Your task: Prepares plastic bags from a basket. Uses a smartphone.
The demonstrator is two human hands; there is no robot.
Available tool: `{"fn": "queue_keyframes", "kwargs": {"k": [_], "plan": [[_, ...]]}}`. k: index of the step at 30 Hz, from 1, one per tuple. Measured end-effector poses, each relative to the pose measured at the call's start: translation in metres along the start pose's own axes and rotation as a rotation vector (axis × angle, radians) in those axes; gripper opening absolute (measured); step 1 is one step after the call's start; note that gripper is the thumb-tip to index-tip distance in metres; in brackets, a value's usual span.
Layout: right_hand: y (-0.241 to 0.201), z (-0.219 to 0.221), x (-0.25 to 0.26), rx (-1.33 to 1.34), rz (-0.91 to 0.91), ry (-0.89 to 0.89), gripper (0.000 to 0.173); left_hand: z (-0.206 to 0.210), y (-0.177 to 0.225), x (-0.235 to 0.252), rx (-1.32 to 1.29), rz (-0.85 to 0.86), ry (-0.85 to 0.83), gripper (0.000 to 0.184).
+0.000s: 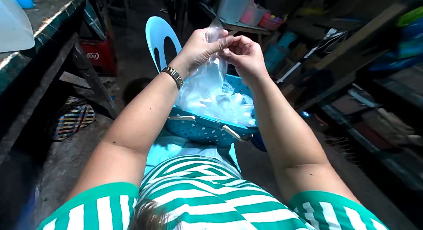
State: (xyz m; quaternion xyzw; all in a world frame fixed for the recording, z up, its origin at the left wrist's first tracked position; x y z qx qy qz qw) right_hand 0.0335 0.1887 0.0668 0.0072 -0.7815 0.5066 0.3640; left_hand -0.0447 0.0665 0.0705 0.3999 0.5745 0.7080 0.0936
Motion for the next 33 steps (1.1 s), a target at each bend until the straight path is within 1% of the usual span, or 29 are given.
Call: {"fn": "queue_keyframes", "kwargs": {"k": [1,4,7,11,14,17,20,22,23,24,25,26,28,29,30,31,32,33], "plan": [[0.004,-0.003,0.0,0.015,-0.012,0.063,0.013,0.002,-0.002,0.001,0.026,0.011,0.001,0.029],[0.018,-0.014,-0.004,0.019,0.053,0.178,0.001,0.0,-0.012,0.004,0.018,-0.05,0.086,0.023],[0.027,-0.022,-0.009,0.012,0.098,0.237,0.006,0.003,-0.023,0.002,-0.023,-0.11,0.125,0.018],[0.029,-0.025,-0.014,0.047,0.111,0.261,0.006,0.012,-0.035,-0.004,-0.077,-0.144,0.09,0.006],[0.029,-0.024,-0.017,0.04,0.094,0.262,0.005,0.015,-0.037,-0.01,-0.122,-0.151,0.078,0.013],[0.031,-0.024,-0.02,0.111,0.132,0.292,0.006,0.019,-0.036,-0.017,-0.205,-0.173,-0.027,0.019],[0.031,-0.019,-0.025,0.4,0.303,0.326,0.014,0.024,-0.035,-0.024,-0.187,-0.182,-0.169,0.01],[0.03,-0.014,-0.03,0.527,0.426,0.284,0.024,0.026,-0.035,-0.03,-0.276,-0.211,-0.261,0.021],[0.03,-0.012,-0.033,0.533,0.462,0.215,0.032,0.025,-0.033,-0.032,-0.363,-0.213,-0.28,0.026],[0.03,-0.009,-0.035,0.523,0.469,0.117,0.043,0.022,-0.033,-0.031,-0.451,-0.222,-0.275,0.03],[0.027,-0.006,-0.04,0.496,0.435,-0.032,0.047,0.019,-0.031,-0.031,-0.527,-0.246,-0.254,0.033],[0.025,-0.004,-0.045,0.458,0.358,-0.182,0.041,0.016,-0.027,-0.032,-0.585,-0.288,-0.225,0.037],[0.02,-0.003,-0.05,0.49,0.208,-0.339,0.012,0.016,-0.022,-0.036,-0.649,-0.356,-0.2,0.043],[0.018,-0.005,-0.05,0.535,0.159,-0.349,0.012,0.017,-0.021,-0.037,-0.67,-0.363,-0.206,0.044],[0.016,-0.008,-0.049,0.594,0.127,-0.307,0.013,0.016,-0.023,-0.037,-0.686,-0.357,-0.227,0.045],[0.015,-0.012,-0.048,0.645,0.114,-0.214,0.01,0.015,-0.026,-0.037,-0.654,-0.335,-0.239,0.042],[0.015,-0.015,-0.045,0.682,0.131,-0.111,0.02,0.013,-0.03,-0.036,-0.588,-0.3,-0.262,0.038],[0.017,-0.017,-0.043,0.718,0.185,-0.021,0.033,0.012,-0.034,-0.035,-0.528,-0.264,-0.31,0.031]]}}
Point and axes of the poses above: each hand's wrist, its own x-axis towards the middle knuckle, its own z-axis out of the palm, y = z × x, the point moved 6 cm from there along x, towards the middle knuckle, and after that the axes turned 9 degrees about y, right-handed, at the moved point
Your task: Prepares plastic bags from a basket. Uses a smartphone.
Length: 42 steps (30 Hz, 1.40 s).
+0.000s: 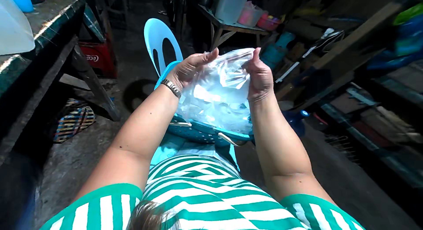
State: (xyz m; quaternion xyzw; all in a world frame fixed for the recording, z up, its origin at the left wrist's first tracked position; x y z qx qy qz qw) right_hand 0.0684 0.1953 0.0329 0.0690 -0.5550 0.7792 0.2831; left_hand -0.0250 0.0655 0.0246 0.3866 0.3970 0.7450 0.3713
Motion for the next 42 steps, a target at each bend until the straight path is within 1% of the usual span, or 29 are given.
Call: {"fn": "queue_keyframes", "kwargs": {"k": [2,4,5,6,8,9,10,11,13,14,15,16,17,18,20,21,23,25,27,28,29,30,31,32,34,35,36,39,42], "plan": [[0.005,-0.002,0.004,0.044,0.107,0.038,0.048,0.001,-0.001,-0.001,0.1,0.028,-0.058,0.025],[0.012,0.002,0.002,-0.073,0.19,0.002,0.054,0.002,0.002,-0.002,0.074,0.071,-0.059,0.031],[0.014,0.004,-0.001,-0.157,0.197,-0.072,0.052,0.002,0.004,-0.002,0.009,0.079,-0.038,0.033],[0.014,0.006,-0.006,-0.207,0.17,-0.167,0.043,0.001,0.006,-0.001,-0.056,0.069,-0.004,0.036],[0.012,0.014,-0.014,-0.187,0.077,-0.423,0.013,0.001,0.005,0.0,-0.105,0.024,0.046,0.042],[0.01,0.015,-0.015,-0.143,0.039,-0.519,0.013,0.001,0.003,0.001,-0.103,0.012,0.045,0.043],[0.008,0.014,-0.013,-0.091,0.014,-0.521,0.021,0.0,0.002,0.001,-0.078,0.011,0.026,0.041],[0.007,0.009,-0.01,-0.025,0.011,-0.449,0.027,-0.001,0.001,-0.001,-0.033,0.023,0.005,0.035],[0.006,0.0,-0.003,0.105,0.034,-0.256,0.018,-0.004,0.0,-0.003,0.048,0.065,-0.115,0.012],[0.005,-0.002,-0.001,0.102,0.05,-0.187,0.018,-0.002,0.001,-0.003,0.101,0.077,-0.137,0.01],[0.005,-0.001,-0.001,0.066,0.072,-0.147,0.024,-0.002,0.002,-0.002,0.163,0.091,-0.106,0.01],[0.007,0.0,-0.001,-0.015,0.089,-0.135,0.026,-0.003,0.005,0.0,0.196,0.111,-0.015,0.014],[0.009,0.002,-0.002,-0.108,0.091,-0.155,0.02,-0.008,0.007,0.003,0.223,0.129,0.123,0.017],[0.011,0.004,-0.003,-0.18,0.091,-0.192,0.009,-0.015,0.008,0.006,0.266,0.15,0.293,0.018],[0.01,0.004,-0.002,-0.237,0.077,-0.205,0.034,-0.029,0.01,0.012,0.416,0.201,0.559,0.017],[0.006,0.002,0.0,-0.268,0.036,-0.134,0.038,-0.034,0.01,0.013,0.514,0.221,0.622,0.017],[-0.002,-0.008,0.005,-0.438,-0.088,0.107,0.04,-0.04,0.01,0.013,0.652,0.221,0.649,0.014],[-0.009,-0.025,0.01,-0.601,-0.218,0.316,0.036,-0.041,0.009,0.013,0.664,0.191,0.635,0.016],[-0.01,-0.034,0.012,-0.711,-0.225,0.418,0.023,-0.042,0.012,0.011,0.58,0.184,0.649,0.038],[-0.007,-0.034,0.012,-0.794,-0.179,0.41,0.021,-0.042,0.014,0.01,0.5,0.189,0.677,0.04],[0.0,-0.031,0.012,-0.92,-0.102,0.343,0.022,-0.044,0.015,0.009,0.404,0.194,0.71,0.033],[0.01,-0.026,0.011,-1.078,-0.01,0.221,0.022,-0.045,0.014,0.01,0.29,0.18,0.729,0.025],[0.024,-0.018,0.009,-1.237,0.097,0.043,0.021,-0.046,0.013,0.011,0.181,0.145,0.725,0.016],[0.04,-0.009,0.004,-1.384,0.193,-0.19,0.019,-0.046,0.011,0.012,0.105,0.105,0.713,0.011],[0.07,0.004,-0.008,-1.6,0.319,-0.655,0.02,-0.045,0.007,0.012,0.067,0.053,0.669,0.024],[0.077,0.006,-0.011,-1.635,0.351,-0.762,0.021,-0.044,0.006,0.012,0.086,0.047,0.654,0.03],[0.077,0.006,-0.01,-1.627,0.342,-0.749,0.02,-0.042,0.006,0.012,0.115,0.043,0.631,0.035],[0.049,0.001,0.004,-1.497,0.18,-0.394,0.008,-0.033,0.004,0.013,0.191,0.039,0.515,0.038],[0.023,-0.009,0.014,-1.309,0.075,-0.094,0.017,-0.026,0.0,0.015,0.189,0.03,0.403,0.034]]}}
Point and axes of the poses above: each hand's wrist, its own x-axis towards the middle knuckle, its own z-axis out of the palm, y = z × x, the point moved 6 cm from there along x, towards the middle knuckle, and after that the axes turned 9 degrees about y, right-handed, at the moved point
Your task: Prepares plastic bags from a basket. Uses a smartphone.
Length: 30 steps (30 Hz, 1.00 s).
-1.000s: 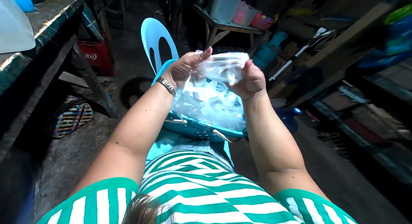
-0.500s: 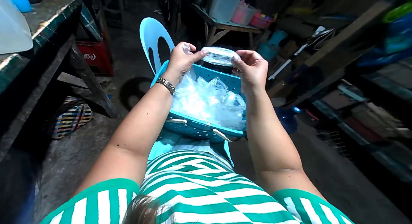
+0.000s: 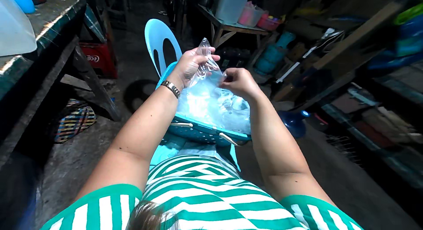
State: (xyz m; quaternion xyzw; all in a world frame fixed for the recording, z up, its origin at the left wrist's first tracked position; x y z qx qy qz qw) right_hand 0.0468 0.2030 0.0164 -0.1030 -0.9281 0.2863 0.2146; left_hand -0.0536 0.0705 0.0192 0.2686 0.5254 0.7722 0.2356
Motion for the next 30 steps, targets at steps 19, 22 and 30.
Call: {"fn": "queue_keyframes", "kwargs": {"k": [19,22,30], "plan": [[-0.005,-0.007,-0.007,0.52,0.068,0.376,0.016,0.004,0.005,-0.007,0.158,0.255,0.036,0.024],[-0.003,-0.007,-0.007,0.587,0.106,0.398,0.016,0.003,0.006,-0.008,0.145,0.23,0.063,0.016],[0.005,0.004,-0.004,1.241,0.374,0.251,0.028,0.01,0.001,-0.014,0.159,0.062,-0.234,0.019]]}}
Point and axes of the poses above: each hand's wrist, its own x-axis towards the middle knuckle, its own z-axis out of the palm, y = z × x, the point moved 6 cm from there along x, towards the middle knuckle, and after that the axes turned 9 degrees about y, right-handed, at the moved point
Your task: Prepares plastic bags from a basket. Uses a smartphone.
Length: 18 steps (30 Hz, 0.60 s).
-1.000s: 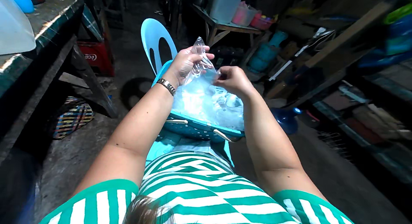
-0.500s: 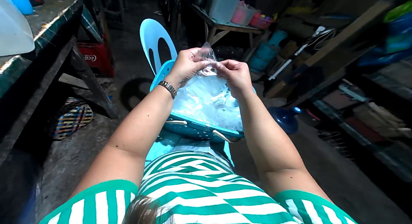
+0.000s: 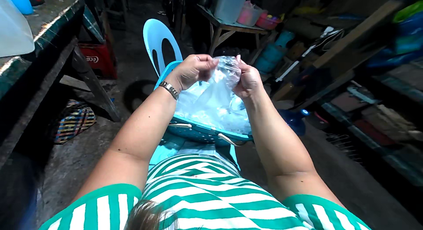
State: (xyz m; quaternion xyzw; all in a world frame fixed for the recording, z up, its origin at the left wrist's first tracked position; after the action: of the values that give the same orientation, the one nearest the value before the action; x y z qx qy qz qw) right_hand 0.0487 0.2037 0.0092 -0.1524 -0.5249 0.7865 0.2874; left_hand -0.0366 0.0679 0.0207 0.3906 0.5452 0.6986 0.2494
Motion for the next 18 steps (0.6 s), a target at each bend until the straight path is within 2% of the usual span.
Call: {"fn": "queue_keyframes", "kwargs": {"k": [2,3,5,6,9,12,15,18], "plan": [[0.004,0.006,-0.007,-0.153,0.041,-0.169,0.042,-0.002,0.0,0.002,-0.159,-0.018,0.062,0.021],[0.006,0.01,-0.014,-0.23,0.037,-0.296,0.039,-0.003,-0.001,0.002,-0.23,-0.036,0.082,0.022],[0.006,0.016,-0.021,-0.25,-0.011,-0.404,0.013,-0.001,-0.003,0.003,-0.32,-0.076,0.067,0.026],[0.006,0.016,-0.02,-0.186,-0.018,-0.429,0.008,0.0,-0.003,0.001,-0.336,-0.1,0.048,0.031],[0.0,0.012,-0.015,0.026,-0.023,-0.361,0.021,0.003,0.0,-0.007,-0.291,-0.135,-0.058,0.046],[0.003,0.014,-0.012,0.05,0.032,-0.305,0.035,0.006,0.002,-0.01,-0.17,-0.007,-0.194,0.028],[0.009,0.015,-0.016,-0.141,0.07,-0.368,0.042,0.004,0.004,-0.007,-0.26,0.015,-0.142,0.025],[0.011,0.017,-0.023,-0.145,-0.021,-0.618,0.017,0.004,0.002,-0.006,-0.398,-0.088,-0.062,0.025]]}}
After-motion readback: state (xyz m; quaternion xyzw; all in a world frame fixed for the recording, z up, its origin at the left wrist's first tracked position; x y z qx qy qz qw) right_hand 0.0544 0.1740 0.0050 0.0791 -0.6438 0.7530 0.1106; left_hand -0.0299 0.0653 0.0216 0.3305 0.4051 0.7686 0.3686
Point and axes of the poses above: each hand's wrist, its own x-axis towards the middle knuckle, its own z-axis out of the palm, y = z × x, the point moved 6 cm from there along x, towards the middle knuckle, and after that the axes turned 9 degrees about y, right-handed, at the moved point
